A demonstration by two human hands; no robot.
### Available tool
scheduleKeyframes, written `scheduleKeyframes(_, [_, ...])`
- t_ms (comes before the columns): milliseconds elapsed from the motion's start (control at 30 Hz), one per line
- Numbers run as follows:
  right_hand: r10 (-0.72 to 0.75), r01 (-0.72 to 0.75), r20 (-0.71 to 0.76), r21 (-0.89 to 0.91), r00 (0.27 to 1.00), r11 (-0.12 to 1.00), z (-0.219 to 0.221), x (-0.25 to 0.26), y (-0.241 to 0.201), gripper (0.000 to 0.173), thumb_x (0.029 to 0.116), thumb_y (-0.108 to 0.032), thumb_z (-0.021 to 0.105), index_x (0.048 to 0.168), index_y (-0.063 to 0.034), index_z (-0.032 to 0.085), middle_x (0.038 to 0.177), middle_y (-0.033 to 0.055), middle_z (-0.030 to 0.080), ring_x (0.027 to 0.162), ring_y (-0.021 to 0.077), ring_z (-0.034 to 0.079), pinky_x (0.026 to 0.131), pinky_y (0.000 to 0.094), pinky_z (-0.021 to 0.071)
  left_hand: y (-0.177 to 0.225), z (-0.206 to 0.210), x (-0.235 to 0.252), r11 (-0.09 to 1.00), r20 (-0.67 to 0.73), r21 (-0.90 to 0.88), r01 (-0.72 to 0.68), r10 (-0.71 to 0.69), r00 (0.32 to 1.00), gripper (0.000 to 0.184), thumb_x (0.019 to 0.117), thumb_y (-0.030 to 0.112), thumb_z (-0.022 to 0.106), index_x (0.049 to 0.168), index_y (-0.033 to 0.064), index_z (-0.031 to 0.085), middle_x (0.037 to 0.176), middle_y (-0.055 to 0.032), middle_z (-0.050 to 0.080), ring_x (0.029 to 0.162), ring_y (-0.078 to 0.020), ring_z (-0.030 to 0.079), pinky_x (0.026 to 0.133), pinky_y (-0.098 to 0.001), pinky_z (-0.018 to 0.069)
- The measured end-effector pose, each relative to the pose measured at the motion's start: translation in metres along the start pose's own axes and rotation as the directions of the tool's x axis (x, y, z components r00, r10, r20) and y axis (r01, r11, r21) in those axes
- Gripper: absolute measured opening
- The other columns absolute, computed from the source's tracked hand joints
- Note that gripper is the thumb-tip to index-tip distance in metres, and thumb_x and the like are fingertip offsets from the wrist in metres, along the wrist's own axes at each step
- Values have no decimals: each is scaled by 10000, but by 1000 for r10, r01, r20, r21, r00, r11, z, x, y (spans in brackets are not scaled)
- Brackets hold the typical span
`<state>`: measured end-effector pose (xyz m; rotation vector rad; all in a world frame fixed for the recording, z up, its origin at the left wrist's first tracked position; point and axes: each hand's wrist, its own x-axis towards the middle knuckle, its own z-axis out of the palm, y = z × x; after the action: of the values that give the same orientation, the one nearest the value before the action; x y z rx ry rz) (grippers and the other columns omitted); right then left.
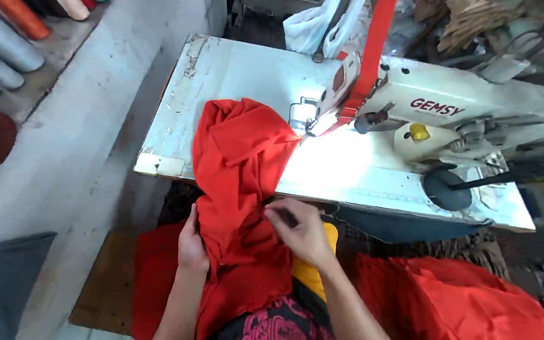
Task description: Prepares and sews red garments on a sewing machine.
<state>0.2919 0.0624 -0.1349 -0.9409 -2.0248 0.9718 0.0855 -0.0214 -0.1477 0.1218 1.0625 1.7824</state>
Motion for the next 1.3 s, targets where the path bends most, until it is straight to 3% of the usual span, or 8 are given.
scheduleKeyframes(267, [159,-191,243,114,957,975,38,-23,-1,285,1001,-323,649,1102,-80,758,938,41,749,838,102,688,786,327,582,0,-5,-2,991,166,70,-112,99,981,414,1121,293,267,1221,130,635,1103,-9,747,1053,-100,709,926,-333,600])
scheduleKeyframes(367, [111,-87,104,-206,988,975,26,-29,-15,266,966,-335,655,1072,-103,729,887,39,733,750,173,698,637,410,576,0,-10,-10,937,359,210,-280,192,913,194,1027,270,589,1131,205,739,1078,32,770,1006,-83,725,909,-311,602])
scheduleKeyframes(433, [96,-82,16,-383,995,920,10,-36,-24,347,962,-406,655,1181,-142,706,964,2,745,756,150,704,613,391,586,-1,-13,-14,815,490,374,-442,231,840,197,1037,274,602,1166,229,745,1182,70,738,1068,-58,693,950,-290,579])
scheduleKeyframes(500, [96,-97,-23,-386,995,917,-7,-41,-31,469,970,-460,647,1288,-116,653,1064,26,741,815,139,705,654,366,593,-6,-3,-22,745,487,459,-484,245,838,161,999,240,666,1113,181,764,1144,54,744,1015,-65,702,897,-277,597])
scheduleKeyframes(600, [58,-69,-47,-285,997,956,-23,-48,-38,401,1008,-331,611,1314,-74,633,1082,64,705,833,83,670,687,253,577,-19,24,-35,821,408,422,-385,208,889,165,893,180,786,1027,110,720,976,24,739,847,-74,707,757,-252,614])
scheduleKeyframes(833, [-8,-39,-185,-246,983,968,-26,-59,-42,338,1013,-309,635,1267,-93,691,1097,41,737,876,19,683,723,175,574,-31,49,-45,955,434,215,-204,93,896,130,966,140,695,1079,109,750,998,16,757,927,-51,707,856,-240,587])
scheduleKeyframes(967, [-18,-28,-197,-225,980,974,-26,-53,-58,338,1016,-238,644,1207,32,709,1003,152,748,807,114,697,715,212,561,-30,53,-47,951,469,198,-237,120,875,146,990,118,649,1069,108,772,1026,30,774,946,-34,712,851,-221,583])
scheduleKeyframes(1300, [-54,-10,-188,-324,981,946,-22,-49,-54,307,1007,-244,634,1216,-38,726,983,87,751,739,96,676,635,227,540,-31,49,-51,878,495,310,-366,180,850,147,1007,102,622,1106,77,727,1023,48,745,921,-26,692,834,-209,578])
